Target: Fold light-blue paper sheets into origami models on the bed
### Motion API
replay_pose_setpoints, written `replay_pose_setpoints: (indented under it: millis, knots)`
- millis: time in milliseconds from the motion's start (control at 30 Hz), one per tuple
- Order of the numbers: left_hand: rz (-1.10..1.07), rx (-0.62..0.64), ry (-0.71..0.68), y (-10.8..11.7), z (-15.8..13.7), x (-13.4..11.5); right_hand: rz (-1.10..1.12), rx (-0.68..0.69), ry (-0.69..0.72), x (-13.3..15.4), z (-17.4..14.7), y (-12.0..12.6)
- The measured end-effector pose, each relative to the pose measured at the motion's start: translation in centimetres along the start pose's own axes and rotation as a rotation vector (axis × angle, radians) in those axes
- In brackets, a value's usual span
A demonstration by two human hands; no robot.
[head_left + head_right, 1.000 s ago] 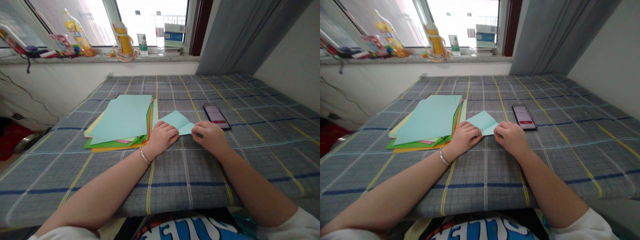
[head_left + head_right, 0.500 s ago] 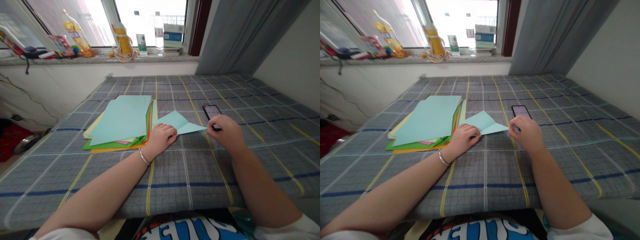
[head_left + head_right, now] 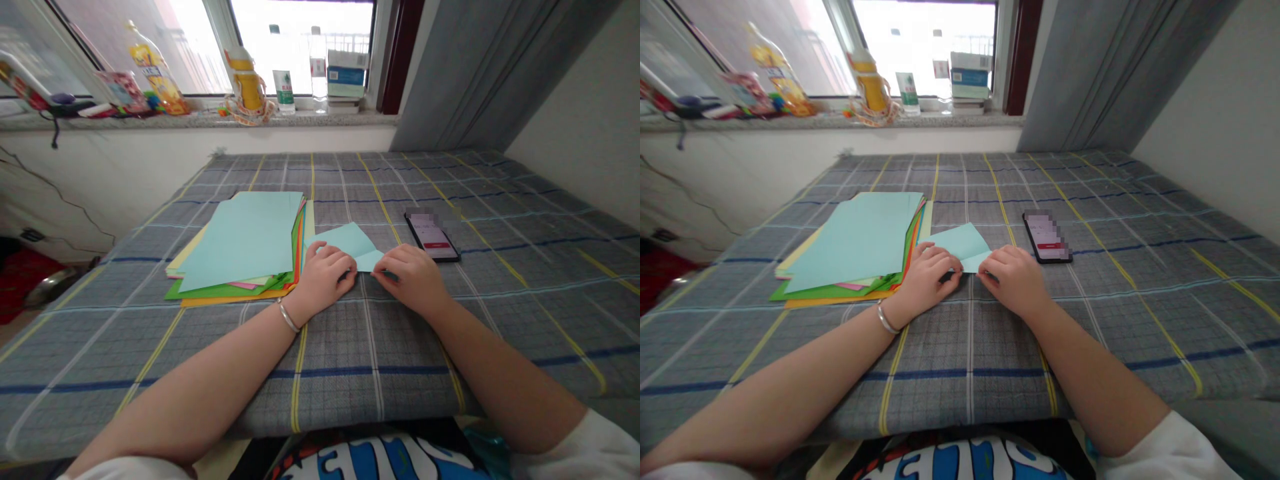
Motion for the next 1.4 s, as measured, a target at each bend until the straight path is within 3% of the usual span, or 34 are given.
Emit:
replay_pose_setpoints:
  millis: [133,367,700,1100,1400]
  knots:
    - [0.048,0.001,-0.088,0.0,-0.2,-0.5,0.022,0.01,-0.003,0.7,0.3,-0.4]
    - [0.03,-0.031,-0.081,-0.4,-0.2,-0.4,0.08,-0.024,-0.02,0.6,0.5,-0.6]
    - [0.012,-0.009,-0.037,-0.2,0.0,-0.4,0.182,-0.022,-0.017,0.1,0.6,-0.4]
    - [0.048,-0.006,0.038,0.1,0.3,0.6,0.237,-0.172,-0.147,-2.2,-0.9,0.6]
    - [0.075,0.04,0.096,0.8,0.4,1.2,0.232,-0.24,-0.155,-3.5,-1.4,1.3]
Point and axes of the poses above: each hand's wrist, its own z-axis towards the middle knuckle, its own y-axis out of the back of the hand, x = y × z, the point moved 3 cm from there along z, towards the middle knuckle, and after that the axes turned 14 degrees about y, right-handed, at the moved point
